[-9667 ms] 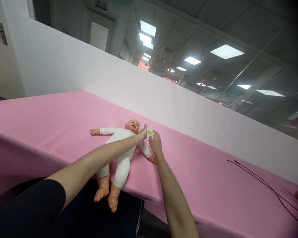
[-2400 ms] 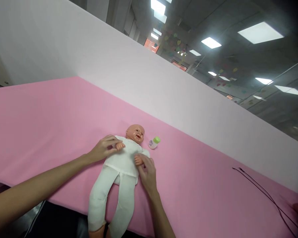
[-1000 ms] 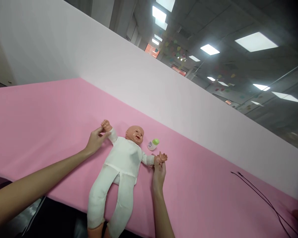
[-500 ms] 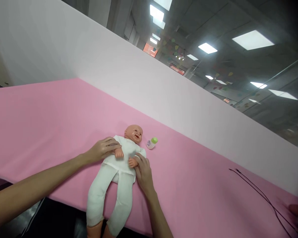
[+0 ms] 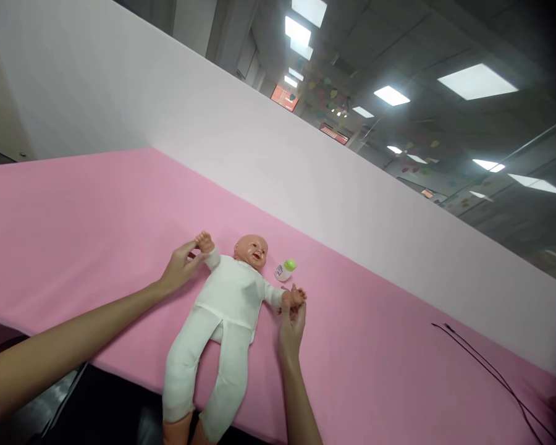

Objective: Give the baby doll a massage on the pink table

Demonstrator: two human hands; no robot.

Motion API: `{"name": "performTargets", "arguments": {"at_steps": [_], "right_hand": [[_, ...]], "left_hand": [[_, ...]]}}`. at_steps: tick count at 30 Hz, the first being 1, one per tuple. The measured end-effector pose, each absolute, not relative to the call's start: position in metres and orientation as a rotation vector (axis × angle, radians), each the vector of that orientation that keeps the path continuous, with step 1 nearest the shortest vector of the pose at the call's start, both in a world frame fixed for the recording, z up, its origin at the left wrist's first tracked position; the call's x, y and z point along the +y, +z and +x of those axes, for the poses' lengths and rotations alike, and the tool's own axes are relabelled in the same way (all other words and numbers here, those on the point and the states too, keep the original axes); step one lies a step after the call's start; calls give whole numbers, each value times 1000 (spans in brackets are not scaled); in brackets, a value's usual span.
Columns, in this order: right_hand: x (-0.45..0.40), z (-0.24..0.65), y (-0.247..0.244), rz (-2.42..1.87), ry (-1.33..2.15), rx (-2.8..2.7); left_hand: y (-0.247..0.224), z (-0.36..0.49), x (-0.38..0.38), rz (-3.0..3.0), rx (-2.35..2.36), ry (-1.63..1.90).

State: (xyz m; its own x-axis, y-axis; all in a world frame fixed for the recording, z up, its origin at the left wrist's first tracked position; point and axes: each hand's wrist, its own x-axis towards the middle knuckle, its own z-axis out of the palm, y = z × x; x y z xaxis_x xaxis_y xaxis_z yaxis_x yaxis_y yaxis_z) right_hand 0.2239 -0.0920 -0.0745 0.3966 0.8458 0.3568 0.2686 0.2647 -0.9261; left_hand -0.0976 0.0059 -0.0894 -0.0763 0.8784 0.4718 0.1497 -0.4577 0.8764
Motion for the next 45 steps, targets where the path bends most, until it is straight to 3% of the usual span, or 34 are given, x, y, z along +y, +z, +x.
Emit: {"name": "performTargets", "arguments": {"at_steps": [5, 10, 14, 18, 21, 24, 29, 33, 36, 40, 45], "right_hand": [[-100, 202, -79, -1262, 108, -2000], [-99, 194, -86, -1245, -129, -2198], [-93, 194, -88, -1250, 242, -1782], [-82, 207, -92, -1326, 573, -1052], [-75, 224, -94, -1312, 710, -762], [-76, 233, -93, -1303, 706, -751], [-88, 219, -93, -1276, 361, -1290], [-95, 205, -94, -1182, 4, -2025], [-98, 200, -94, -1166, -173, -2207], [-96, 198, -97, -1218, 89, -1947], [-84, 209, -97, -1323, 594, -1022]], "left_hand": [[-92, -92, -7, 2385, 655, 1437], [-92, -88, -8, 2662, 480, 1313], [-93, -87, -8, 2366, 728, 1415], [-94, -90, 3, 1606, 1101, 1572], [-95, -97, 15, 1131, 1213, 1588], [-94, -101, 18, 1066, 1231, 1585], [-92, -96, 5, 1760, 1021, 1639], [-94, -92, -2, 2472, 603, 1386], [-96, -90, -4, 2630, 502, 1256], [-97, -88, -7, 2367, 677, 1321], [-96, -92, 6, 1431, 1058, 1570]]}}
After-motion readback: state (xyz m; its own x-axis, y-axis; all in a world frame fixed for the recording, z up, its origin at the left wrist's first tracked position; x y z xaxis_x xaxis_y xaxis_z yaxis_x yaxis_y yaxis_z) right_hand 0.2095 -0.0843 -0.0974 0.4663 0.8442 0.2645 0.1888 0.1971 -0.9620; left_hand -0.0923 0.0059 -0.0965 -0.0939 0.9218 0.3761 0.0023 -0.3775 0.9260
